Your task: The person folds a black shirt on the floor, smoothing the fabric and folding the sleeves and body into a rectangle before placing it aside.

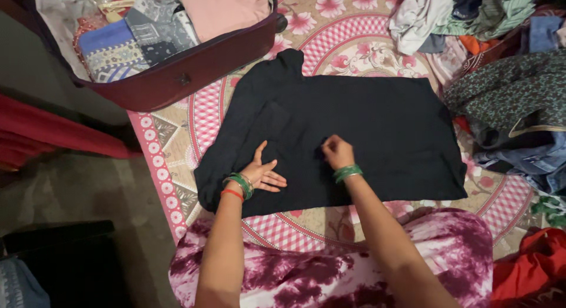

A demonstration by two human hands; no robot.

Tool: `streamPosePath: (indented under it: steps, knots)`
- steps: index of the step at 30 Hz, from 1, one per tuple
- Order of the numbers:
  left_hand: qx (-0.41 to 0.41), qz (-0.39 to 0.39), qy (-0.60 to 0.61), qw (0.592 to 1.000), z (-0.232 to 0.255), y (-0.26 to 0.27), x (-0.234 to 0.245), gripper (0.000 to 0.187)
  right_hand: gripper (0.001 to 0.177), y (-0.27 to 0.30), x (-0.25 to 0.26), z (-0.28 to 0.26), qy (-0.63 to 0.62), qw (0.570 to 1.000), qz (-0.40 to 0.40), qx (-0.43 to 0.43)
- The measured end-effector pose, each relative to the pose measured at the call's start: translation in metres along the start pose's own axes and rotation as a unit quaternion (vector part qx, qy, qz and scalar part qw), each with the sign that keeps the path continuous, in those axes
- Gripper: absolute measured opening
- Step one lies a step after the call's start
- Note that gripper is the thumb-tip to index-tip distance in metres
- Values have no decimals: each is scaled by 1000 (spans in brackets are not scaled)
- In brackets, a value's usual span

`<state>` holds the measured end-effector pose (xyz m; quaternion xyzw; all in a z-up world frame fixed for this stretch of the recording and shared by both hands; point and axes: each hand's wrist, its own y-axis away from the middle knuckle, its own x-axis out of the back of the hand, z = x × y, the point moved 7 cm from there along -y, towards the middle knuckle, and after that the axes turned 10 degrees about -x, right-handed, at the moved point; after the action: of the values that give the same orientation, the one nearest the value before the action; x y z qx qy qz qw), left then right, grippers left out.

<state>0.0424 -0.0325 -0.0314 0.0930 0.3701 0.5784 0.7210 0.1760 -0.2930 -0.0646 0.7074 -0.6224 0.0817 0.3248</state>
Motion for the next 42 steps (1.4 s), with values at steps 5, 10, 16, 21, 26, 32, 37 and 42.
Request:
streamPosePath:
  steps: [5, 10, 16, 21, 26, 32, 37, 42]
  knots:
    - [14, -4, 3, 1000, 4, 1, -2, 84, 12, 14, 12, -18, -46, 999, -21, -7]
    - [11, 5, -5, 1000, 8, 5, -5, 84, 33, 67, -15, -109, 214, 949, 21, 231]
    - [7, -2, -2, 1000, 12, 13, -9, 87, 16, 54, -42, -105, 317, 903, 70, 282]
    - [17, 13, -35, 999, 15, 15, 15, 83, 17, 1, -14, -37, 301, 925, 188, 137]
    - [12, 185, -59, 981, 21, 4, 59, 84, 34, -57, -26, 17, 1, 999, 54, 2]
    - [-221, 409, -201, 862, 49, 22, 87, 42, 23, -98, -63, 0, -233, 962, -114, -88]
    - [-129, 430, -188, 874, 38, 14, 98, 18, 19, -78, -48, -59, -150, 979, -121, -69]
    - [-84, 339, -13, 937, 15, -14, 108, 22, 24, 0, -41, -99, -338, 910, -194, -142]
